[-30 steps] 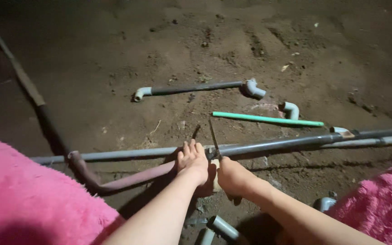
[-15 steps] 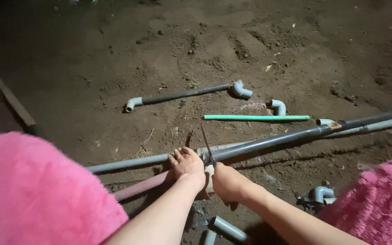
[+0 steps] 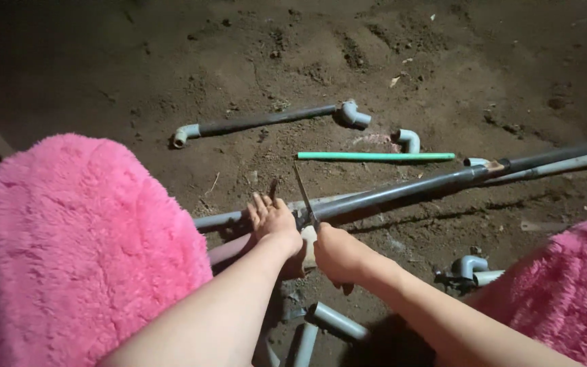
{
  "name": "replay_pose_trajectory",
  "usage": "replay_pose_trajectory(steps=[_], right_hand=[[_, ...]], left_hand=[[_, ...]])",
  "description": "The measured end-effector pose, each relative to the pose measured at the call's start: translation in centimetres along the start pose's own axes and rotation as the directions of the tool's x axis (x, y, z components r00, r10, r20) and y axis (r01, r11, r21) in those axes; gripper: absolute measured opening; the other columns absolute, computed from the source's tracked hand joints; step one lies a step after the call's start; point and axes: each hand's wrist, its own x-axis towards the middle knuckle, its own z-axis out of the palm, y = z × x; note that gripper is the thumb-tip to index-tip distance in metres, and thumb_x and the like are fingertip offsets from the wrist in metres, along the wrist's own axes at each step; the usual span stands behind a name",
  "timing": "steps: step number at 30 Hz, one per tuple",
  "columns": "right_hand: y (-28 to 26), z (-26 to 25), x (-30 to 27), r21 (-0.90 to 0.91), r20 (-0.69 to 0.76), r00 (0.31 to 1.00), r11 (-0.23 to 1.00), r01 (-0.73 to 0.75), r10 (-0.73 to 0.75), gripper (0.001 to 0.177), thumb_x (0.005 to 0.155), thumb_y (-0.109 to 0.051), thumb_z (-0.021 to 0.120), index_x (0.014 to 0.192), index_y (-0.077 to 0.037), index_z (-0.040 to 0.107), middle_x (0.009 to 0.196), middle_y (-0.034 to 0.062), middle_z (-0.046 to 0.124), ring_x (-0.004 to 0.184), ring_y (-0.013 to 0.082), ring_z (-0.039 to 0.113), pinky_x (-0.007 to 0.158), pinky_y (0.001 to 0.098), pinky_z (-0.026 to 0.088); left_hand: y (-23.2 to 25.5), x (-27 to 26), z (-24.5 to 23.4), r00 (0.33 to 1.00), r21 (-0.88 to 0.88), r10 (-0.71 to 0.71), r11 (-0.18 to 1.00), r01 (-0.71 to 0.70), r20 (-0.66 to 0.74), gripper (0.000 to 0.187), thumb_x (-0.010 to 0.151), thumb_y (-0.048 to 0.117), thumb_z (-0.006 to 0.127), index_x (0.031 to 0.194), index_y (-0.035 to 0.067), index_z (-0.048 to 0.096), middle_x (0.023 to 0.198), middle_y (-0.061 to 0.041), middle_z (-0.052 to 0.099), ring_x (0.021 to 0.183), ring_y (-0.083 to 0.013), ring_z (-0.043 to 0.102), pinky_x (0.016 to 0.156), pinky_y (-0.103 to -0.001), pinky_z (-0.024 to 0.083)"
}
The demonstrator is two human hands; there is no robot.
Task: The person uses a hand saw to cut a long gray pipe that is resting on a coconut. They hold the pipe steady with their left hand and foot while sawing with their right hand. The task involves repetitive sawing motions to sever the pipe.
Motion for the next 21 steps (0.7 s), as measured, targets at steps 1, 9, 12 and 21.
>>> replay_pose_trajectory(steps=[1,9,12,21], right_hand=[[-1.0,-0.3,-1.5,0.002,0.021,0.999,0.999,0.037,-0.037,0.025,0.097,-0.004,0.039,0.098,-0.004,0.063,0.073,0.0183,0.076,0.049,0.0274,0.073,0.036,0.0421,0.057],[7.5,3.8,-8.9,-0.206,0.019,0.999,0.978,-0.046,0.051,0.02,0.107,-0.024,0.047,0.124,-0.016,0.052,0.102,0.0152,0.081,0.092,0.0417,0.077,0.081,0.0516,0.056],[6.2,2.1,-10.7,-0.153,0.022,0.995,0.983,-0.097,0.101,0.018,0.106,-0.033,0.06,0.12,-0.022,0.058,0.1,0.0057,0.084,0.085,0.0289,0.082,0.074,0.046,0.057],[5.5,2.7,0.2,-0.485,0.19,0.972,0.848,0.215,-0.138,0.028,0.115,-0.032,0.045,0.096,-0.018,0.059,0.081,-0.0024,0.055,0.077,0.0137,0.042,0.079,0.0386,0.035]], left_hand=[[-0.1,-0.1,-0.1,1.0,0.039,-0.009,0.999,0.008,0.027,0.098,0.085,0.023,0.069,0.169,0.009,0.019,0.179,-0.019,0.016,0.168,-0.0406,-0.007,0.133,-0.057,-0.01],[-0.1,-2.6,-2.9,0.98,0.173,-0.003,0.984,-0.031,0.197,0.189,0.03,0.047,0.122,0.165,-0.004,0.001,0.178,-0.031,0.003,0.166,-0.0474,-0.009,0.131,-0.06,-0.012],[0.1,-4.4,-4.3,0.984,0.184,0.025,0.981,-0.057,0.175,0.186,0.036,0.053,0.122,0.164,-0.01,0.002,0.177,-0.033,0.011,0.166,-0.0488,-0.009,0.131,-0.061,-0.012],[-0.4,-9.4,-8.5,0.988,-0.277,0.003,0.96,0.039,0.151,0.079,0.1,-0.001,0.041,0.166,-0.01,-0.003,0.18,-0.026,0.006,0.166,-0.0414,-0.018,0.131,-0.054,-0.023]])
